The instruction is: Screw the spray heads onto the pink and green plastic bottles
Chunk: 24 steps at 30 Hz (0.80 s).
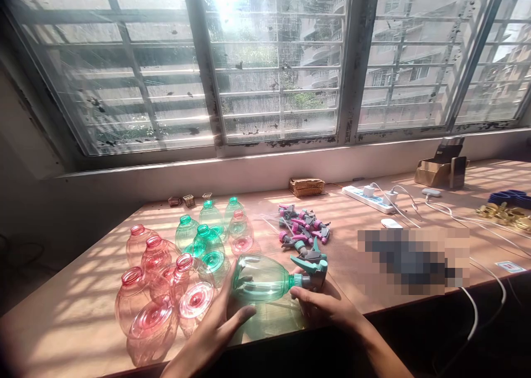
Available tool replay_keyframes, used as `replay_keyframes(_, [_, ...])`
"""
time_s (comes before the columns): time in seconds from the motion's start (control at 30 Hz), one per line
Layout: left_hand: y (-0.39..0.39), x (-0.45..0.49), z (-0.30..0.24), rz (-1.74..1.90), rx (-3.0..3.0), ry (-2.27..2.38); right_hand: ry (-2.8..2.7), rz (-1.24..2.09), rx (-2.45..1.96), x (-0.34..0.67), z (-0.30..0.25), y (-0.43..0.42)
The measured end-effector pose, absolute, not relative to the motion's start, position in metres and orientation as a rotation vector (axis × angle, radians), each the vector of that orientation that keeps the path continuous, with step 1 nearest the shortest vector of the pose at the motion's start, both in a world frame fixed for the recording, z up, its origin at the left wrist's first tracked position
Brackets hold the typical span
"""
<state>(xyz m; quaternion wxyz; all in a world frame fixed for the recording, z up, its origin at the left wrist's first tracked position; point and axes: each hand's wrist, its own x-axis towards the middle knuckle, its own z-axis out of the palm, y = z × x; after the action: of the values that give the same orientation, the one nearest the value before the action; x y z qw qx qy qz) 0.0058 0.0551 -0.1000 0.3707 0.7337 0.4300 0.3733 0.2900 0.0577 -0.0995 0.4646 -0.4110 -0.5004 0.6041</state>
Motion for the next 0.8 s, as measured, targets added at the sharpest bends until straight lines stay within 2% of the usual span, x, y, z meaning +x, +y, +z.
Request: replay_keyframes(0.8, [0.0561,0.0068,-0.1042,0.954,1.853,1.021,-1.178,1.489,-0.972,0.2909,-0.1030,0.0615])
